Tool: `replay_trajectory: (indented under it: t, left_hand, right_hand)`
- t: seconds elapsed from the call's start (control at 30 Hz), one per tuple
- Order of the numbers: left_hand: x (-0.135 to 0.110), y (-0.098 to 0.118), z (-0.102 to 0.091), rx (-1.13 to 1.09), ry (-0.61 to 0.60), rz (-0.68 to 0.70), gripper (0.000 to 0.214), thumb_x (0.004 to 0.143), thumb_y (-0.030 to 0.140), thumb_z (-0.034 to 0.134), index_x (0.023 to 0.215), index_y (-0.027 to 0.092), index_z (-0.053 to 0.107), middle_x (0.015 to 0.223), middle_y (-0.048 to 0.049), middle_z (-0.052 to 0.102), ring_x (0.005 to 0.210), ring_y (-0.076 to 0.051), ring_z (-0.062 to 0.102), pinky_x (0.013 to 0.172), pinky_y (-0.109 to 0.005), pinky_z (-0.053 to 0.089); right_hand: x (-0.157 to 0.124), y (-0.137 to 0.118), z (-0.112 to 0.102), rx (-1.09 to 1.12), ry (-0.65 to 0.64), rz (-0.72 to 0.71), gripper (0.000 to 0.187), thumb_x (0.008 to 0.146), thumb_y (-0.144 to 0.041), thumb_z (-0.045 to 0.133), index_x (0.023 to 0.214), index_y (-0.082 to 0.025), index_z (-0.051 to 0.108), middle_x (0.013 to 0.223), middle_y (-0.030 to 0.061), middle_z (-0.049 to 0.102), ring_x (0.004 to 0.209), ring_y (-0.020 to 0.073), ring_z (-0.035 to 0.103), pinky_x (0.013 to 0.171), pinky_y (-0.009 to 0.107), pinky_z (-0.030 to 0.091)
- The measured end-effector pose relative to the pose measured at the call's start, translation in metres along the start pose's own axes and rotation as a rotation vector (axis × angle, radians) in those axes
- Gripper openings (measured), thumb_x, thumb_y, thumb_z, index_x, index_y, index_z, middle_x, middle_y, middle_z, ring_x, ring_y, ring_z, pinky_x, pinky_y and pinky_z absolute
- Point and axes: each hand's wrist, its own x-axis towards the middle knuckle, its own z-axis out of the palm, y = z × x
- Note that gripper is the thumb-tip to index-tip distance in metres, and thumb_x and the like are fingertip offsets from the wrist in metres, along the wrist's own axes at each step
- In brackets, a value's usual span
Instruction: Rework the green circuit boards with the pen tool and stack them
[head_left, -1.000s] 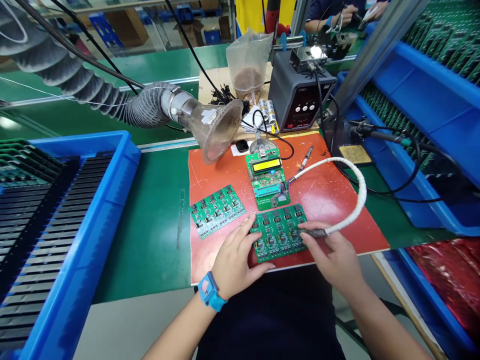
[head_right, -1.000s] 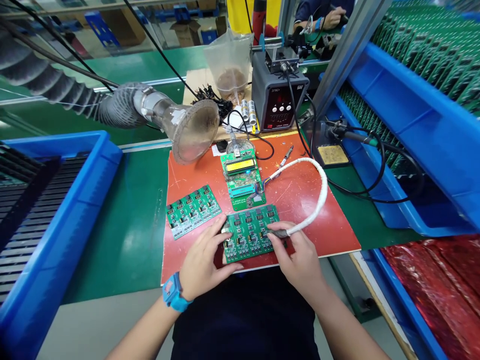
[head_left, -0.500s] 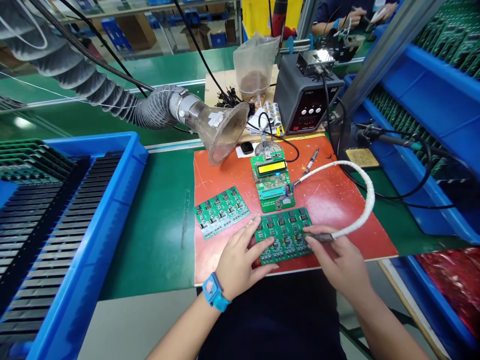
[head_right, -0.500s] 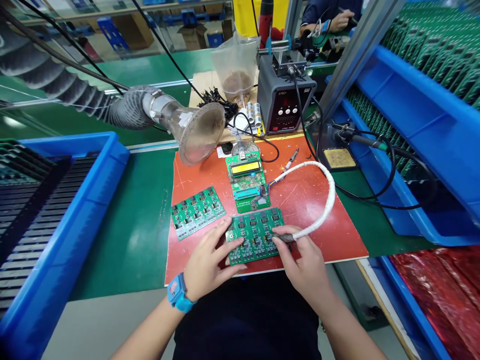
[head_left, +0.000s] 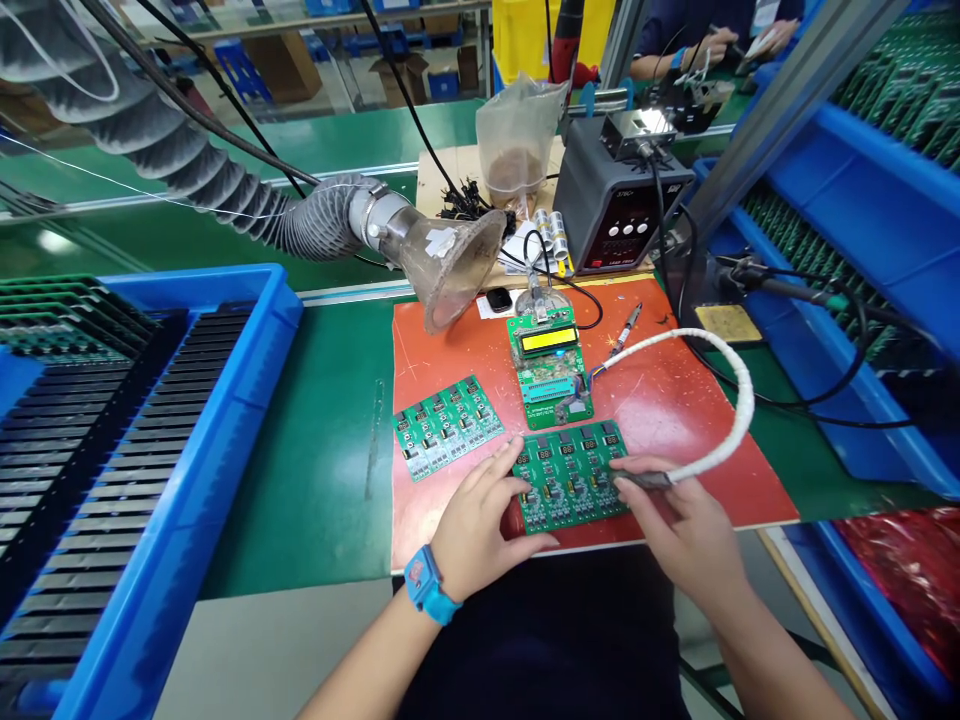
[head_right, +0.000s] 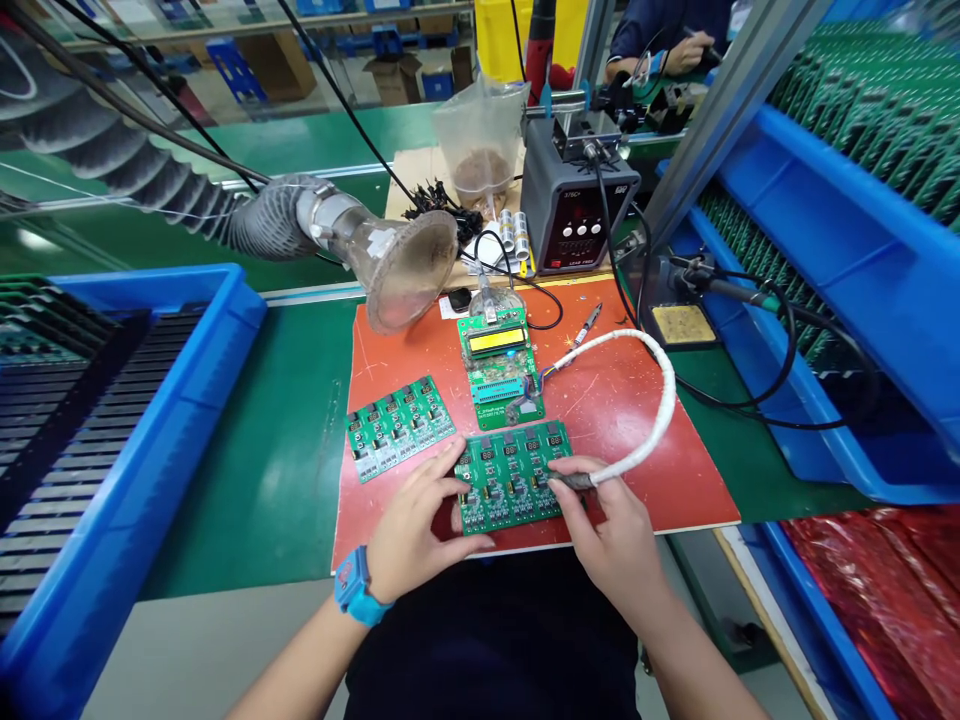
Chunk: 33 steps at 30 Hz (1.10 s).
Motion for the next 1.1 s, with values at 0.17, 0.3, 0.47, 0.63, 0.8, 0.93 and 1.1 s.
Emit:
replay_trajectory:
  t: [0.17, 0.3, 0.47, 0.63, 0.8, 0.93, 1.1]
  left_hand:
    - [-0.0009, -0.0026, 0.0018, -0.005, 0.039, 0.05, 0.042, 0.075, 0.042, 0.077, 0.099, 0.017, 0.053, 0.141, -0.0265, 0.047, 0.131, -0.034, 0.049, 0.095, -0.05, 0.053]
    - [-0.0011, -0.0038, 0.0032, -0.01, 0.043, 0.05, 0.042, 0.074, 0.041, 0.078, 0.096, 0.017, 0.052, 0.14, -0.027, 0.049, 0.131, -0.035, 0.049, 0.095, -0.05, 0.054]
    - [-0.0005, -0.0035, 0.0031, -0.013, 0.048, 0.042, 0.041, 0.074, 0.041, 0.078, 0.096, 0.018, 0.05, 0.14, -0.0261, 0.049, 0.131, -0.035, 0.049, 0.094, -0.051, 0.054]
    - [-0.0003, -0.0029, 0.0031, -0.017, 0.05, 0.04, 0.042, 0.074, 0.041, 0.078, 0.095, 0.018, 0.05, 0.139, -0.027, 0.049, 0.13, -0.035, 0.049, 0.094, -0.051, 0.054]
    - [-0.0006, -0.0034, 0.004, -0.007, 0.055, 0.047, 0.042, 0.074, 0.042, 0.077, 0.097, 0.018, 0.05, 0.139, -0.0267, 0.049, 0.131, -0.035, 0.049, 0.094, -0.052, 0.054]
    - [-0.0018, -0.0035, 0.0036, 0.013, 0.053, 0.049, 0.044, 0.074, 0.041, 0.078, 0.099, 0.017, 0.051, 0.139, -0.0273, 0.049, 0.13, -0.035, 0.049, 0.093, -0.051, 0.054]
    - [-0.0026, -0.0023, 0.0026, 0.025, 0.055, 0.031, 0.045, 0.073, 0.041, 0.079, 0.099, 0.017, 0.051, 0.138, -0.0271, 0.05, 0.128, -0.035, 0.052, 0.091, -0.05, 0.056]
  right_hand:
    - [0.0002, -0.0001, -0.0003, -0.009, 0.004, -0.017, 0.014, 0.093, -0.03, 0.058, 0.106, -0.026, 0.059, 0.106, 0.0055, 0.068, 0.095, 0.0225, 0.067, 0.083, 0.037, 0.056]
    - [0.0004, -0.0001, 0.0006, -0.014, 0.016, -0.023, 0.014, 0.093, -0.029, 0.058, 0.106, -0.026, 0.059, 0.104, 0.0047, 0.068, 0.093, 0.0216, 0.067, 0.084, 0.037, 0.055]
    - [0.0008, -0.0007, 0.0004, -0.023, 0.021, -0.024, 0.014, 0.092, -0.029, 0.058, 0.106, -0.026, 0.06, 0.104, 0.0043, 0.069, 0.094, 0.0216, 0.067, 0.084, 0.037, 0.055]
    - [0.0009, -0.0005, 0.0005, -0.014, 0.027, -0.012, 0.013, 0.092, -0.029, 0.059, 0.105, -0.026, 0.06, 0.103, 0.0047, 0.069, 0.093, 0.0219, 0.068, 0.083, 0.036, 0.056]
    - [0.0002, -0.0008, 0.0005, -0.016, 0.03, -0.01, 0.013, 0.092, -0.029, 0.059, 0.105, -0.025, 0.06, 0.103, 0.0056, 0.069, 0.094, 0.0223, 0.068, 0.083, 0.037, 0.056]
    - [0.0006, -0.0008, 0.0008, -0.013, 0.033, -0.008, 0.014, 0.092, -0.03, 0.059, 0.105, -0.025, 0.06, 0.103, 0.006, 0.069, 0.092, 0.022, 0.068, 0.083, 0.037, 0.056]
    - [0.0014, -0.0007, 0.0018, 0.005, 0.027, 0.009, 0.013, 0.092, -0.03, 0.059, 0.105, -0.025, 0.06, 0.104, 0.0054, 0.069, 0.092, 0.0217, 0.068, 0.084, 0.037, 0.056]
